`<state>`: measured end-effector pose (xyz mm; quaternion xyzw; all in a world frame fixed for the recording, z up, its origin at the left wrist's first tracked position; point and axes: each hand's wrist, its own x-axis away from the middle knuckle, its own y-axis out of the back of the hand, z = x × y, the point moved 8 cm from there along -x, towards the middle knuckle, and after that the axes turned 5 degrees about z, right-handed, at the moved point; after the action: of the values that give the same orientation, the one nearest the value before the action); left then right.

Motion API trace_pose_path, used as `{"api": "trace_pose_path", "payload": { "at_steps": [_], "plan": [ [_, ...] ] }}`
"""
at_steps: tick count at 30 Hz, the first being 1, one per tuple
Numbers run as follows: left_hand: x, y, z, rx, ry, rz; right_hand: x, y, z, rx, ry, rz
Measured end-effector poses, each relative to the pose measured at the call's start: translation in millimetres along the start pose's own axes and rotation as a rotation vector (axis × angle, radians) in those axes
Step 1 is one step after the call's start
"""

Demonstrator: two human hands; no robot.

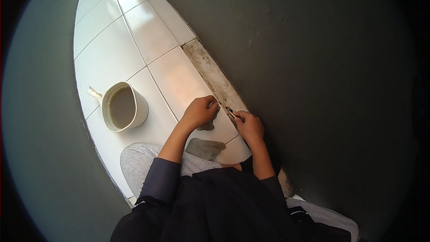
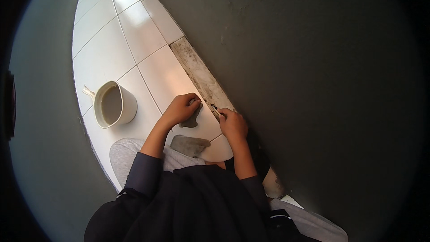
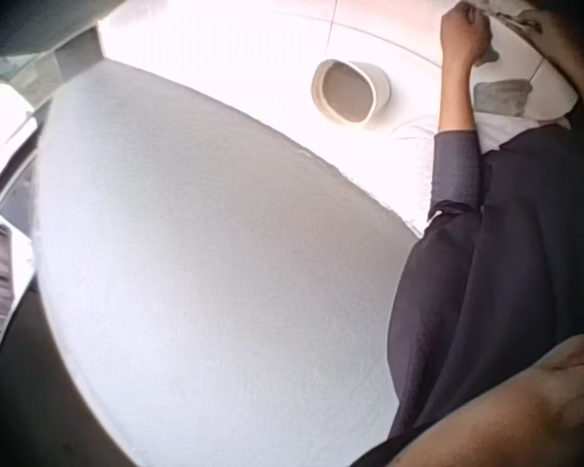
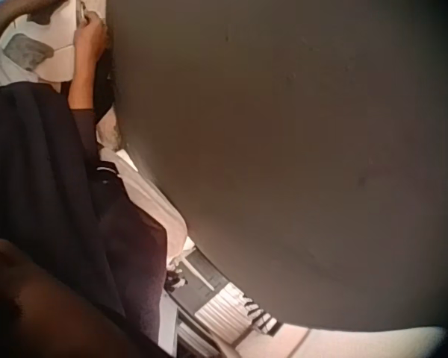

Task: The person uses a small tool to scrape grout from a gap between floor tiles, periodically cleaning the area with a cloth dipped in a bucket of water.

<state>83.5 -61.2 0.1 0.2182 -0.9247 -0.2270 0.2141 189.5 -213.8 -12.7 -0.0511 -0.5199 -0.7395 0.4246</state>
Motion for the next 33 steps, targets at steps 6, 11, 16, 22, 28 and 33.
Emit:
{"api": "trace_pose_path", "payload": {
  "at_steps": [6,11,16,22,28,33],
  "plan": [
    [2.9,4.1,3.9,0.049,0.031,0.0,-31.2,-0.4,41.4,0.084,0.132,-0.143],
    [3.3,7.0,0.8,0.014,0.058,0.022,2.3,-5.1,5.6,0.069,0.08,-0.107],
    [-0.4,2.2,0.2,0.03,0.029,0.02,-18.1,-0.6,30.2,0.07,0.155,-0.187],
    [0.8,7.2,5.3,-0.004,0.059,0.006,-12.5,-4.9,27.9,0.12,0.192,-0.173],
    [0.5,5.4,5.6,0.021,0.017,-0.016,-6.1,-9.1,27.4,0.136,0.203,-0.206],
    [-0.9,8.3,3.7,0.0,0.009,-0.028,-17.7,-5.2,36.8,0.149,0.239,-0.218]
  ]
}}
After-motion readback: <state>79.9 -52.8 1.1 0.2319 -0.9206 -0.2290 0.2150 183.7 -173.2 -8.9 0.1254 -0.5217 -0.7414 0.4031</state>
